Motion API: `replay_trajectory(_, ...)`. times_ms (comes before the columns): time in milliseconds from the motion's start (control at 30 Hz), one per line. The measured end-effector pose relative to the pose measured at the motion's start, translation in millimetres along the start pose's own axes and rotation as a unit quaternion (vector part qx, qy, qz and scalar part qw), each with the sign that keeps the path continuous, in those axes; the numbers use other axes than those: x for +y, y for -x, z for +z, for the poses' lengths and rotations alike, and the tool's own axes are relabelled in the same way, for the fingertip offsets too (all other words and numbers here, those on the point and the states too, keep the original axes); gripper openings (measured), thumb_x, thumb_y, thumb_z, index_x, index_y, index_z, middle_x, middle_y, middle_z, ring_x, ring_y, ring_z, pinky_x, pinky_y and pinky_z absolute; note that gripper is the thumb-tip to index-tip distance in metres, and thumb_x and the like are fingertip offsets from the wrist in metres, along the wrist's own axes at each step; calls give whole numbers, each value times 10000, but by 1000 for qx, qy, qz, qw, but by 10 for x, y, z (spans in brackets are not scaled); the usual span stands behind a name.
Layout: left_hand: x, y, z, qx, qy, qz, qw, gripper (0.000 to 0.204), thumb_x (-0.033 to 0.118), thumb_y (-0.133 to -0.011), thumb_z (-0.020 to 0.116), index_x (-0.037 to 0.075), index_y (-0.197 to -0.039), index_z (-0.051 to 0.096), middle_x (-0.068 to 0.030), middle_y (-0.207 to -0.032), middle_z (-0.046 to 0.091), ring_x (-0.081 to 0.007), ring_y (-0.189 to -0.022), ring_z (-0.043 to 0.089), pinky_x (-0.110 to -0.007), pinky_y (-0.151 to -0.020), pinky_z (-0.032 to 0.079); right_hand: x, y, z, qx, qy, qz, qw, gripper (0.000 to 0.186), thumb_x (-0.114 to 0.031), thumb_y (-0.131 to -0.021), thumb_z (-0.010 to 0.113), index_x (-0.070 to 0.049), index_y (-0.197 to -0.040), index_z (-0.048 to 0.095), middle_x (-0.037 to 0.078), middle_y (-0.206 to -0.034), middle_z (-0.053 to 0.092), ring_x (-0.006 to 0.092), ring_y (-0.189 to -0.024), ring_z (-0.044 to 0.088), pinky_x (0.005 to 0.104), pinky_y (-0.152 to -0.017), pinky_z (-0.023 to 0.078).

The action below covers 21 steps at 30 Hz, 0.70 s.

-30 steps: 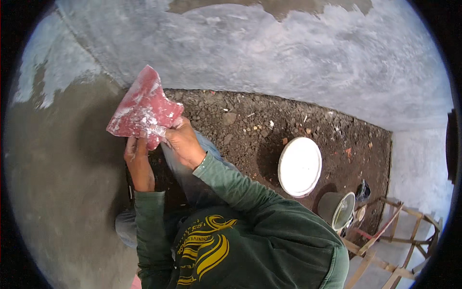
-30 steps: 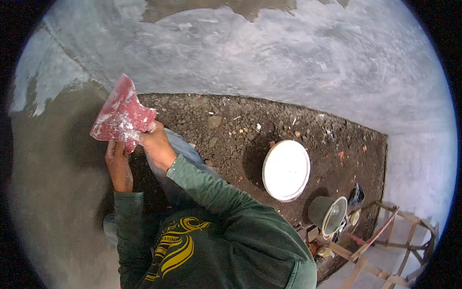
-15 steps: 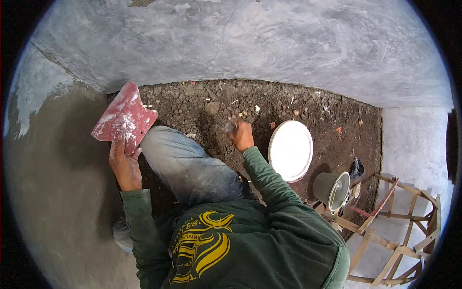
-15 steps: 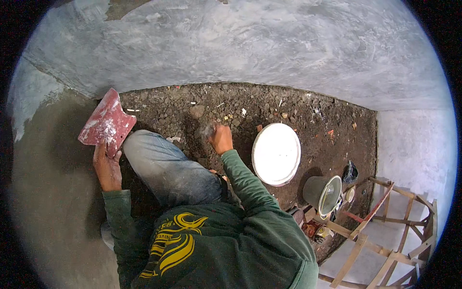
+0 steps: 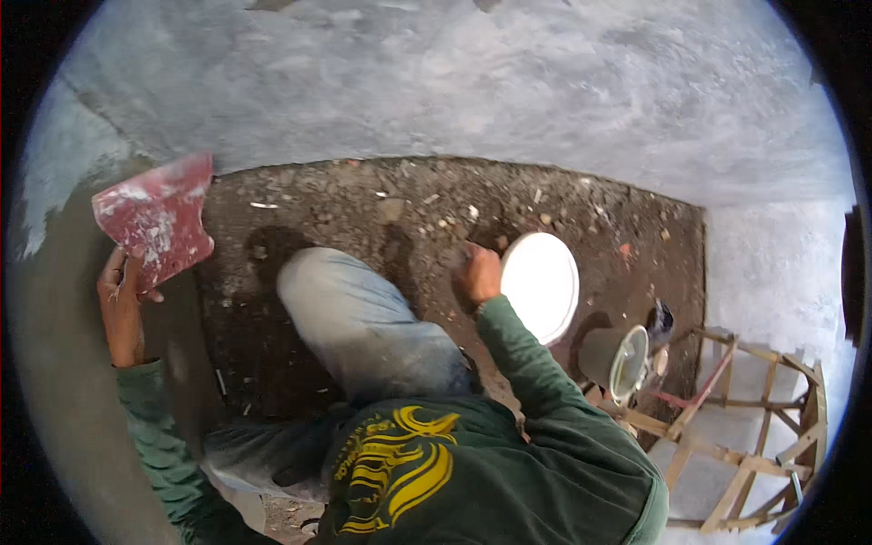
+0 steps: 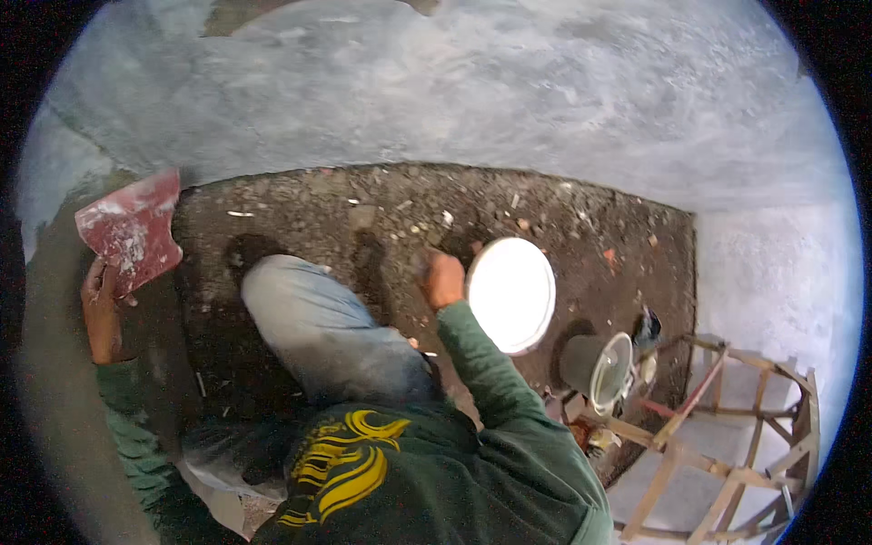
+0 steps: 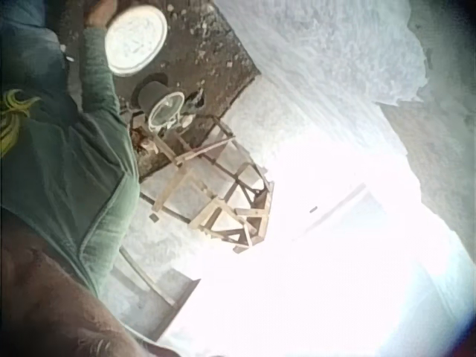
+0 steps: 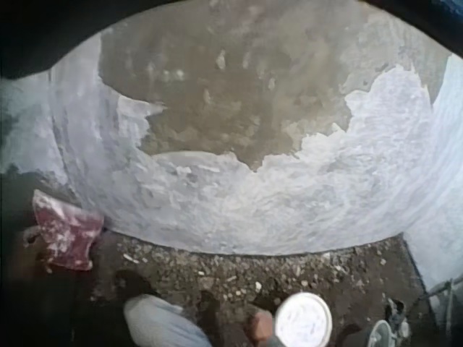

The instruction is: Applying and smoothing white putty or plaster to a wall corner using a scraper.

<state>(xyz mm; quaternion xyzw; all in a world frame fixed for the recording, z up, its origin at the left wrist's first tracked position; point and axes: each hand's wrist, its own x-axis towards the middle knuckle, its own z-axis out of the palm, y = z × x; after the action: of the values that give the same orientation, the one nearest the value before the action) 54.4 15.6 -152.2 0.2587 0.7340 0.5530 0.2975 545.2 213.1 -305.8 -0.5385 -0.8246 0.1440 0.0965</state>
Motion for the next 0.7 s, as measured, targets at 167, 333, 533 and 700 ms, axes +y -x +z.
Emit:
replay_trajectory(167,81,-66,-705,-124,-142,-18,982,354,279,-920,616,4,-1143,618,-40,-834,615,-76,-648,567,-244,-477,513,252,202,161,-37,-13,80,996,305,-233,-751,759,-15,-948,676,215,-846,672,396,-795,652,432,-694,514)
replay_trajectory(333,129,-15,-594,-207,-110,-8,972,328,252,-916,633,-28,-1087,619,-26,-809,592,-92,-650,578,-255,-500,540,-116,440,319,89,-63,-108,988,284,-205,-799,626,22,-969,649,237,-825,648,438,-763,623,456,-675,497)
replay_trajectory(533,40,-122,-625,-238,-85,9,967,331,267,-936,615,-24,-1095,628,-59,-865,638,-100,-690,606,-264,-510,560,-80,-51,307,-57,57,-69,994,396,-111,-739,677,34,-1105,627,229,-944,671,421,-887,620,475,-746,494)
replay_trajectory(700,75,-65,-502,-242,-77,-1,967,301,237,-940,604,-16,-1100,631,-48,-884,638,-102,-715,609,-277,-541,571,-43,-223,195,51,-40,-254,965,484,-44,-752,609,49,-1221,539,282,-1189,564,440,-1091,564,425,-977,443)
